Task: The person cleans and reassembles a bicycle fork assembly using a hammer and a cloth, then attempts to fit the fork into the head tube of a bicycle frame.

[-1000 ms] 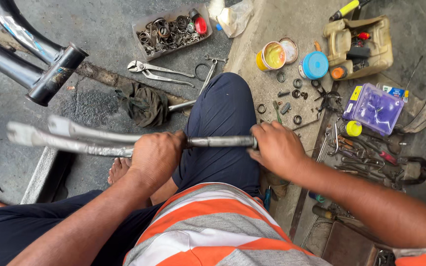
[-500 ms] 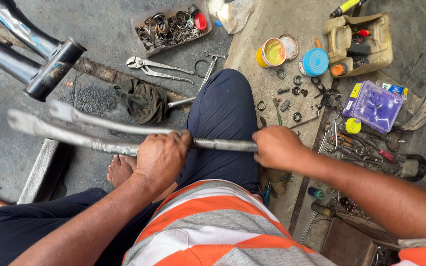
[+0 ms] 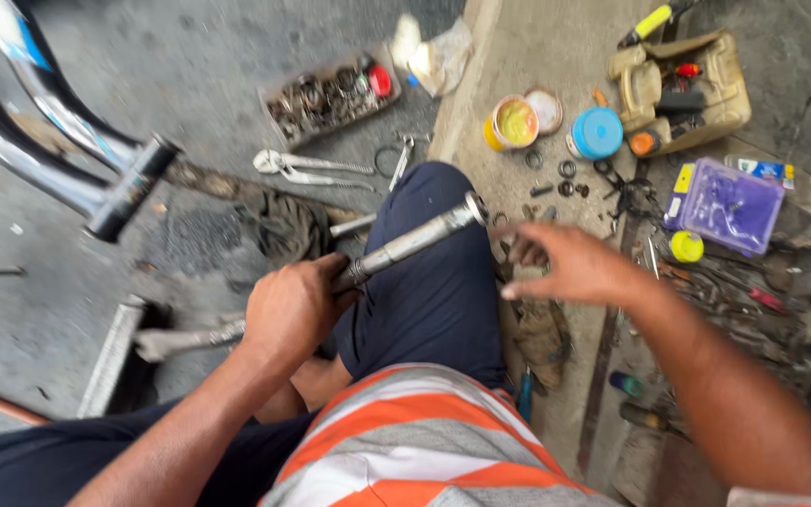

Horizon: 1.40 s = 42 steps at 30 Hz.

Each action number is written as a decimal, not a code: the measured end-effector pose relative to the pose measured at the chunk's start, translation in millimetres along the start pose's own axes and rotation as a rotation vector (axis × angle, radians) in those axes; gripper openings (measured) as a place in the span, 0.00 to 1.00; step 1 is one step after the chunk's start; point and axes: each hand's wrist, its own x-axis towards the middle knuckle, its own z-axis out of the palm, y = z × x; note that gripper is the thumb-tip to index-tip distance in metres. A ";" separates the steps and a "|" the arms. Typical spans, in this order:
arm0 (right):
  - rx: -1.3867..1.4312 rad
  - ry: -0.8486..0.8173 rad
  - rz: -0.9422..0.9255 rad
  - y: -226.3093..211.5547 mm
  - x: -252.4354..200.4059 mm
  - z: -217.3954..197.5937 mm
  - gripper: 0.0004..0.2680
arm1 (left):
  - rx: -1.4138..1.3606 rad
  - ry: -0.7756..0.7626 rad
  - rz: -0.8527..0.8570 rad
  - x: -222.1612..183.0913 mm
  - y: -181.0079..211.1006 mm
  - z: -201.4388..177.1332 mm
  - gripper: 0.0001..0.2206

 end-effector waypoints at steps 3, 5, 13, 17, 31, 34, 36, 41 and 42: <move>0.000 0.186 0.026 32.2 -8.1 26.8 0.24 | -0.097 0.018 -0.107 -1.6 5.3 -15.8 0.19; -0.097 0.305 0.138 63.8 -8.7 45.6 0.22 | -0.148 0.013 -0.138 1.4 3.6 -22.1 0.23; -0.323 0.001 0.645 181.3 -68.8 167.0 0.40 | -0.132 0.104 -0.079 16.0 -21.9 -4.0 0.26; -0.093 0.326 0.442 231.8 -98.2 239.8 0.25 | -0.068 0.097 -0.109 24.8 -31.2 -2.2 0.24; 0.740 0.794 0.317 217.7 -85.1 113.6 0.19 | -0.338 -0.341 -0.453 46.5 -71.0 29.4 0.17; 0.553 0.788 0.204 154.0 -57.9 64.0 0.15 | -0.229 -0.285 -0.163 31.7 -32.7 39.0 0.22; 0.457 0.755 0.148 109.1 -53.3 27.2 0.13 | -0.158 -0.316 -0.121 33.1 -23.4 37.8 0.22; -0.047 0.588 -0.043 26.2 -45.1 -33.9 0.24 | -0.107 -0.312 -0.165 32.0 -25.9 38.9 0.18; -0.062 0.619 -0.107 16.0 -43.2 -35.5 0.25 | -0.109 -0.299 -0.162 30.8 -27.3 37.5 0.18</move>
